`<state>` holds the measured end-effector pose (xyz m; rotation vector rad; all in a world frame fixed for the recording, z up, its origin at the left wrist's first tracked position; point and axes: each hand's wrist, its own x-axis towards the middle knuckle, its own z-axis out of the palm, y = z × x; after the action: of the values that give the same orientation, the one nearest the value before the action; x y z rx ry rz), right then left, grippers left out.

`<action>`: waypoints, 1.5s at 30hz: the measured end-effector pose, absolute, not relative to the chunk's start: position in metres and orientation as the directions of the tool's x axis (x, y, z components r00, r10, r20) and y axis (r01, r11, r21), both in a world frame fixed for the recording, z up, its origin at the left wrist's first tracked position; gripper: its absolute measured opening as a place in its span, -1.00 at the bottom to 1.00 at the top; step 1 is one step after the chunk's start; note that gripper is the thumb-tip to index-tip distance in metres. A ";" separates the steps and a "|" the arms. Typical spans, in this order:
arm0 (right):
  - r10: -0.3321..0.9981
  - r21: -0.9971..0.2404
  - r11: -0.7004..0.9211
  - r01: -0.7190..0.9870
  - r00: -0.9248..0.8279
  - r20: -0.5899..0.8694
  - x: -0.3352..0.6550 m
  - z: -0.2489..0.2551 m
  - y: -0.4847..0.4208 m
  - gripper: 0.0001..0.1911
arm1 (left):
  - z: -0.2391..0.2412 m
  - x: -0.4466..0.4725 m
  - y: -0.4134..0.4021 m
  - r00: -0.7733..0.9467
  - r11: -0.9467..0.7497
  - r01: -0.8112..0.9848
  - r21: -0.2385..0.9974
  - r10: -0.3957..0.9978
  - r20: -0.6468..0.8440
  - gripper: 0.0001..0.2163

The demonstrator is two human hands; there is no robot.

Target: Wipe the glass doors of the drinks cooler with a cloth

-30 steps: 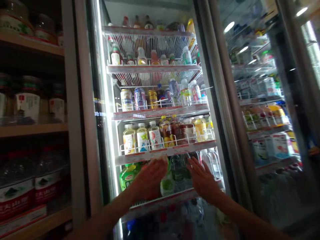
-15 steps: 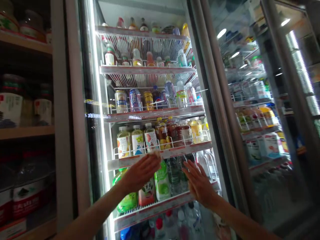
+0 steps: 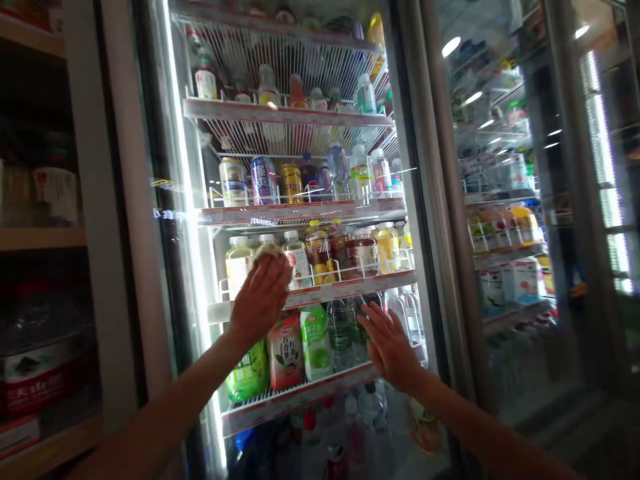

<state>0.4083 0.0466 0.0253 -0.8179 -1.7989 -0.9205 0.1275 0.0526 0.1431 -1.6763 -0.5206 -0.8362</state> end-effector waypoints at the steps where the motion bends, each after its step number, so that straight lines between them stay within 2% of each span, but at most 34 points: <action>1: 0.111 0.224 0.525 0.821 -0.327 0.938 0.403 0.029 0.044 -0.46 | 0.140 0.132 0.053 0.647 -0.271 0.717 -0.642 -0.084 0.758 -0.52; 4: -0.001 0.205 0.668 0.716 -0.274 0.962 0.375 0.049 0.032 -0.43 | 0.120 0.153 0.056 0.704 -0.302 0.659 -0.689 -0.077 0.706 -0.46; 7: -0.041 0.163 0.811 0.561 -0.224 0.974 0.335 0.071 0.022 -0.45 | 0.105 0.164 0.055 0.635 -0.339 0.710 -0.617 -0.071 0.770 -0.40; 9: -0.023 0.138 0.842 0.521 -0.220 0.975 0.309 0.081 0.023 -0.49 | 0.102 0.155 0.051 0.586 -0.366 0.744 -0.560 -0.046 0.809 -0.37; 14: 0.005 0.128 0.701 0.702 -0.184 0.983 0.254 0.086 0.044 -0.53 | 0.093 0.095 0.041 0.544 -0.330 0.791 -0.515 -0.005 0.839 -0.33; 17: -0.052 0.191 0.576 0.795 -0.197 0.979 0.236 0.086 0.055 -0.54 | 0.085 0.071 0.041 0.405 -0.253 0.884 -0.392 -0.001 0.914 -0.39; 21: -0.088 0.266 0.452 0.852 -0.254 0.963 0.291 0.086 0.069 -0.60 | 0.078 0.068 0.044 0.352 -0.200 0.918 -0.342 0.015 0.936 -0.43; 23: -0.070 0.190 0.371 0.909 -0.176 0.982 0.354 0.084 0.079 -0.57 | 0.077 0.072 0.044 0.350 -0.190 0.921 -0.341 0.014 0.937 -0.43; 24: -0.047 0.078 0.315 0.946 -0.066 0.997 0.386 0.084 0.084 -0.54 | 0.077 0.075 0.044 0.352 -0.185 0.920 -0.344 0.010 0.936 -0.43; 26: -0.030 -0.262 0.212 0.942 0.274 0.961 0.432 0.084 0.091 -0.47 | 0.077 0.078 0.043 0.347 -0.172 0.924 -0.342 0.001 0.938 -0.42; 27: -0.024 -0.339 0.191 0.921 0.349 0.937 0.440 0.084 0.092 -0.45 | 0.077 0.079 0.043 0.342 -0.166 0.926 -0.338 -0.002 0.940 -0.41; 28: -0.017 -0.366 0.190 0.911 0.376 0.927 0.435 0.084 0.091 -0.44 | 0.077 0.080 0.043 0.338 -0.163 0.928 -0.334 -0.005 0.941 -0.41; 29: -0.003 -0.321 0.210 0.924 0.329 0.944 0.419 0.082 0.088 -0.44 | 0.077 0.080 0.043 0.334 -0.161 0.930 -0.330 -0.003 0.943 -0.40; 31: 0.014 -0.084 0.295 0.952 0.084 0.996 0.370 0.077 0.078 -0.46 | 0.077 0.080 0.043 0.328 -0.164 0.932 -0.322 0.007 0.945 -0.41; 34: -0.003 0.257 0.397 0.881 -0.279 0.960 0.318 0.071 0.069 -0.49 | 0.076 0.078 0.043 0.320 -0.177 0.934 -0.311 0.021 0.947 -0.42; 36: -0.006 0.317 0.396 0.862 -0.343 0.939 0.335 0.069 0.073 -0.49 | 0.076 0.079 0.042 0.312 -0.184 0.935 -0.302 0.030 0.950 -0.42; 38: 0.011 0.186 0.319 0.929 -0.200 0.980 0.386 0.070 0.083 -0.46 | 0.075 0.080 0.042 0.290 -0.184 0.943 -0.276 0.049 0.956 -0.42; 41: 0.006 -0.261 0.156 0.953 0.263 0.965 0.447 0.074 0.094 -0.45 | 0.075 0.083 0.042 0.268 -0.185 0.950 -0.252 0.065 0.961 -0.41; 42: 0.011 -0.340 0.144 0.929 0.342 0.940 0.447 0.074 0.094 -0.46 | 0.075 0.083 0.042 0.267 -0.187 0.950 -0.251 0.062 0.962 -0.41; 43: 0.026 -0.354 0.160 0.921 0.355 0.935 0.435 0.074 0.091 -0.46 | 0.075 0.084 0.042 0.268 -0.191 0.948 -0.253 0.056 0.962 -0.41; 44: 0.046 -0.303 0.203 0.931 0.300 0.953 0.414 0.072 0.086 -0.46 | 0.075 0.085 0.042 0.269 -0.197 0.947 -0.255 0.050 0.962 -0.41; 45: 0.056 -0.196 0.266 0.944 0.188 0.981 0.385 0.069 0.079 -0.46 | 0.074 0.086 0.042 0.261 -0.200 0.948 -0.248 0.044 0.964 -0.40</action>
<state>0.3855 0.0793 0.0685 -1.1134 -1.2041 -0.8540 0.0865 0.0419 0.0743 -1.5135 -0.9657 -1.1149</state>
